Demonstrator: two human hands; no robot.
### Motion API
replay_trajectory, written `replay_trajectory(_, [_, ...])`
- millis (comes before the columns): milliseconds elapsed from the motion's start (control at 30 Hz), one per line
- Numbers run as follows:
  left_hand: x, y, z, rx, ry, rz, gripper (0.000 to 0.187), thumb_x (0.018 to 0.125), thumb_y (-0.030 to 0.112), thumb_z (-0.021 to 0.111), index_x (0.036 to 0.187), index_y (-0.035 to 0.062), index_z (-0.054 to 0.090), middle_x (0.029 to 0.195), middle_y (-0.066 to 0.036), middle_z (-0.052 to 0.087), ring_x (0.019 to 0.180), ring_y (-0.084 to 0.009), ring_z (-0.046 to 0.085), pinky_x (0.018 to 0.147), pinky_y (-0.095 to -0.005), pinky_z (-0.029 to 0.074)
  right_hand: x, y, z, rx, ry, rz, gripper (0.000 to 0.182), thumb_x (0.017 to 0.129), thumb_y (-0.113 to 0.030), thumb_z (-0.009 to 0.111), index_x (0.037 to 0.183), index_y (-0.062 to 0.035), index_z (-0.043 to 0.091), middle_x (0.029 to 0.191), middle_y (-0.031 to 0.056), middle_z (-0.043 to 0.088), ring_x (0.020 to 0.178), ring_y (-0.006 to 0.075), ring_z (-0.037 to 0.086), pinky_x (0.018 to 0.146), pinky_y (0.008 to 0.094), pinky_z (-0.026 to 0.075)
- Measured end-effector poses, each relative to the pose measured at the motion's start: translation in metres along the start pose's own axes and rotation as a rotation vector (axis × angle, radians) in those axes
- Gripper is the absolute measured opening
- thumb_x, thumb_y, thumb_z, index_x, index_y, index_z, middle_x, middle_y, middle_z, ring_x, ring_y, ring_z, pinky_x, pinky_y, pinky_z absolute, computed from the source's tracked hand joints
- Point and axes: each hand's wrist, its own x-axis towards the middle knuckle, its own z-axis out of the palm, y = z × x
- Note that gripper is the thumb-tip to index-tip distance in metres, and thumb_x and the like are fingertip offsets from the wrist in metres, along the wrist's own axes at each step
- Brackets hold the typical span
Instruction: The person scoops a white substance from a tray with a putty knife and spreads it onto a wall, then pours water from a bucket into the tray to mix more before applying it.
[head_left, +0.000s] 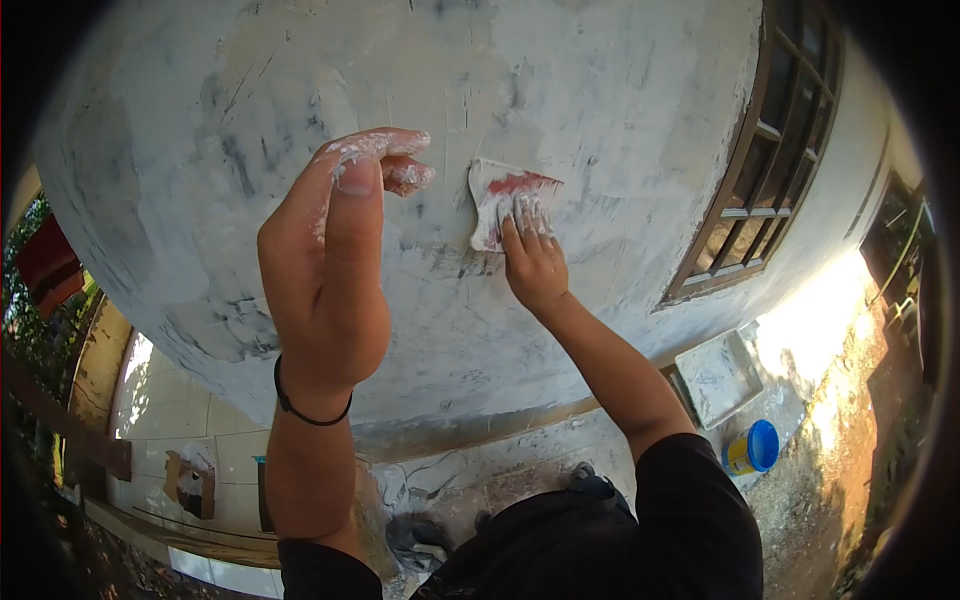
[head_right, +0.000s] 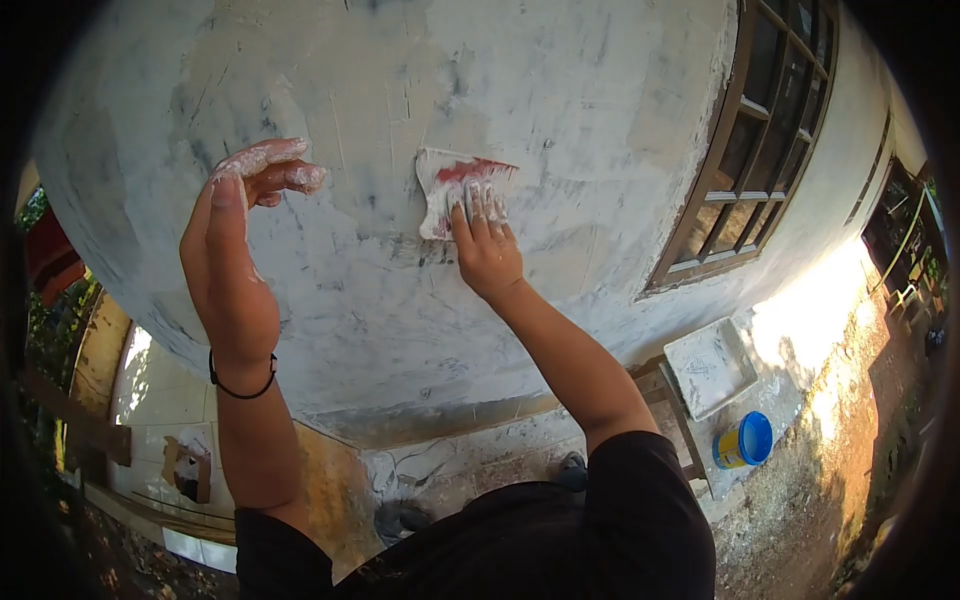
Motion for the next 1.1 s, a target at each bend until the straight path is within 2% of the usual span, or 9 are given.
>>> replay_trajectory(300, [-0.010,-0.014,0.002,-0.036,-0.003,-0.032,0.037,0.098,0.022,0.039,0.101,-0.0082,0.061,0.089,-0.015,0.064,0.080,-0.0159,0.058,0.076,-0.0282,0.045,-0.144,-0.114,0.004,0.336,-0.429,0.039,0.035,0.081,-0.010,0.051,0.114,-0.0004,0.057,0.113,0.0234,0.060,0.101,0.0365,0.061,0.085,0.0423,0.049])
replay_trajectory(533, [-0.006,-0.009,-0.012,-0.051,-0.039,-0.047,0.037,0.098,0.021,0.039,0.101,-0.0079,0.061,0.090,-0.013,0.064,0.081,-0.0151,0.057,0.077,-0.0277,0.045,-0.008,-0.018,-0.062,0.594,-1.208,0.112,0.032,0.078,-0.006,0.056,0.107,-0.0120,0.066,0.087,0.0173,0.066,0.085,0.0348,0.062,0.073,0.0432,0.049])
replay_trajectory(700, [0.007,-0.012,-0.019,-0.067,-0.030,0.020,0.035,0.098,0.023,0.041,0.100,-0.0066,0.061,0.091,-0.011,0.063,0.082,-0.0139,0.056,0.077,-0.0266,0.044,0.142,0.049,-0.136,0.490,-0.814,0.179,0.019,0.079,-0.006,0.059,0.096,-0.0017,0.066,0.076,0.0199,0.063,0.068,0.0334,0.059,0.067,0.0378,0.046])
replay_trajectory(733, [0.010,-0.011,-0.019,-0.067,-0.028,0.018,0.035,0.098,0.023,0.041,0.100,-0.0066,0.061,0.091,-0.011,0.063,0.082,-0.0139,0.056,0.077,-0.0266,0.044,0.173,0.042,-0.157,0.406,-0.789,0.281,0.018,0.081,-0.003,0.060,0.097,0.0025,0.065,0.073,0.0151,0.064,0.063,0.0178,0.053,0.067,0.0332,0.046])
replay_trajectory(800, [0.019,-0.011,-0.016,-0.085,-0.007,0.031,0.035,0.098,0.024,0.042,0.099,-0.0056,0.062,0.089,-0.009,0.063,0.081,-0.0130,0.056,0.077,-0.0258,0.044,0.204,0.069,-0.150,0.348,-0.579,0.217,0.020,0.086,-0.009,0.057,0.100,0.0029,0.064,0.080,0.0152,0.066,0.068,0.0159,0.055,0.071,0.0317,0.046])
replay_trajectory(833, [0.023,-0.012,-0.016,-0.085,-0.007,0.032,0.035,0.098,0.024,0.042,0.099,-0.0056,0.062,0.089,-0.009,0.063,0.081,-0.0130,0.056,0.077,-0.0258,0.044,0.214,0.062,-0.153,0.334,-0.330,0.012,0.022,0.087,-0.012,0.056,0.105,0.0007,0.063,0.077,0.0151,0.066,0.069,0.0214,0.060,0.071,0.0348,0.048])
replay_trajectory(900, [0.030,-0.014,-0.017,-0.079,-0.018,0.087,0.034,0.098,0.024,0.043,0.099,-0.0051,0.062,0.086,-0.007,0.063,0.080,-0.0126,0.056,0.077,-0.0254,0.044,0.245,0.044,-0.158,0.223,-0.339,0.288,0.017,0.085,-0.009,0.054,0.094,0.0020,0.065,0.085,0.0228,0.064,0.078,0.0382,0.063,0.069,0.0440,0.048])
replay_trajectory(1000, [0.036,-0.010,-0.021,0.231,-0.064,0.107,0.047,0.098,0.031,0.027,0.106,0.0017,0.063,0.093,-0.008,0.066,0.088,-0.0160,0.059,0.079,-0.0275,0.037,0.236,0.037,-0.107,0.093,0.127,-0.031,0.022,0.083,-0.004,0.052,0.101,0.0031,0.062,0.093,0.0226,0.064,0.079,0.0395,0.062,0.071,0.0446,0.050])
replay_trajectory(1100, [0.032,-0.015,-0.021,0.201,-0.031,0.064,0.048,0.097,0.032,0.027,0.106,0.0010,0.062,0.092,-0.009,0.066,0.088,-0.0162,0.059,0.079,-0.0278,0.037,0.184,0.022,-0.042,-0.088,0.123,-0.123,0.034,0.075,-0.006,0.054,0.109,-0.0065,0.060,0.098,0.0204,0.065,0.076,0.0303,0.065,0.068,0.0376,0.052])
